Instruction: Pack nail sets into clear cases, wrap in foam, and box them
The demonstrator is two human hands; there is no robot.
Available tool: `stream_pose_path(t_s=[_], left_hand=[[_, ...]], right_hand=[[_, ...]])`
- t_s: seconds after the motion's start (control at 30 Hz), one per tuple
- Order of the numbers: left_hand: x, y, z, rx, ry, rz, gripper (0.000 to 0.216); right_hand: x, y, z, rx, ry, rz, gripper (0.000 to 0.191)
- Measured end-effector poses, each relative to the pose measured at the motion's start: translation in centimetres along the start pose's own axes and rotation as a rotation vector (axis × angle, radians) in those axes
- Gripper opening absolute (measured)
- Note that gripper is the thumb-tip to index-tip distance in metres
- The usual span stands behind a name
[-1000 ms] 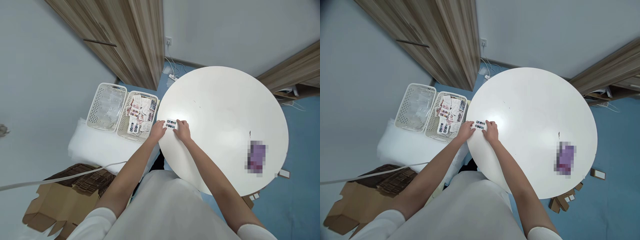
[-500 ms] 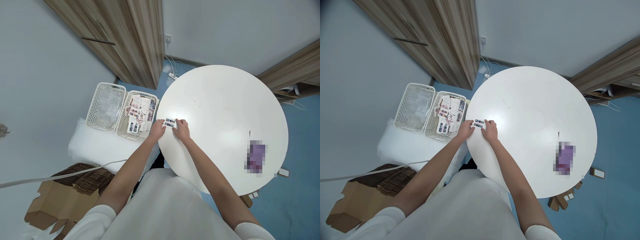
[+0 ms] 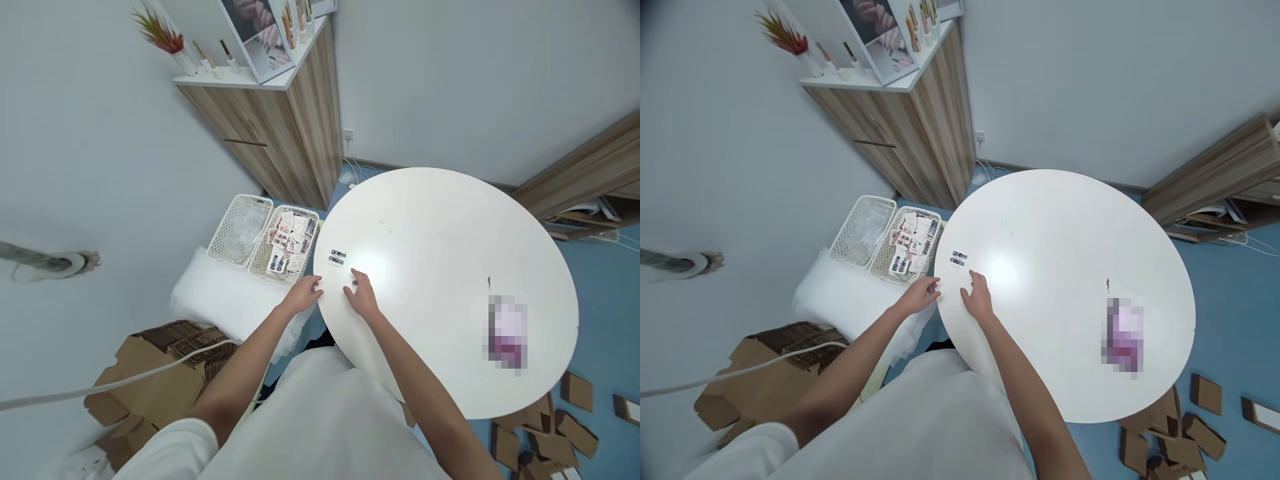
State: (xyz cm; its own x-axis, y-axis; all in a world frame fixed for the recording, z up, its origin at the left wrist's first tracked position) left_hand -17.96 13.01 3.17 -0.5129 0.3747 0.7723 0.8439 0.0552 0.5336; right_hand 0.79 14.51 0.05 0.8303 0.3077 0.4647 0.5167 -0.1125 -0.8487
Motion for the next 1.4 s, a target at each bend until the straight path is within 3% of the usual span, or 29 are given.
stream_pose_path(t_s=[0.27,0.47,0.63,0.83,1.03,1.2,1.4], left_hand=[[1.2,-1.9,-4.6,0.091,0.194,-0.077,0.042],[5.0,-7.2,-6.8,0.308,0.433,-0.145,0.04],[8.9,-12.9,-7.7,0.462,0.572,-0.179,0.041],[12.4,-20.8,-7.3,0.644,0.587,-0.166,0.043],[15.3,-26.8,-5.4,0.675,0.473,0.017,0.051],[16.1,-28.5,-3.0,0.567,0.373,0.139,0.046],[15.5,-28.8,-1.1,0.522,0.341,0.246,0.034]], right_hand=[[-1.8,-1.9,-1.0,0.091,-0.172,0.048,0.036],[-4.7,-6.3,1.1,0.204,-0.272,0.02,0.031],[-9.3,-11.2,4.3,0.302,-0.3,-0.066,0.03],[-17.5,-16.9,9.0,0.416,-0.377,-0.171,0.032],[-26.4,-19.8,12.0,0.274,-0.468,-0.127,0.039],[-30.4,-19.0,13.4,0.028,-0.519,0.003,0.048],[-32.6,-18.0,15.6,-0.066,-0.569,-0.015,0.055]])
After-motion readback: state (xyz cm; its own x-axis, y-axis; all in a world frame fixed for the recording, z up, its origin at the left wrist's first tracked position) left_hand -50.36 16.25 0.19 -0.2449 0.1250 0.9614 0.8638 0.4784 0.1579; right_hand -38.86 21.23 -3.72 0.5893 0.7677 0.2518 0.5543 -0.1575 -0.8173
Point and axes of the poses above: each hand's wrist, its own z-axis towards the middle knuckle, its own x-axis out of the back of the hand, y = z × x, the point moved 4 cm from there along z, towards the middle knuckle, and after that the axes turned 2 degrees about z, right-handed, at the moved point
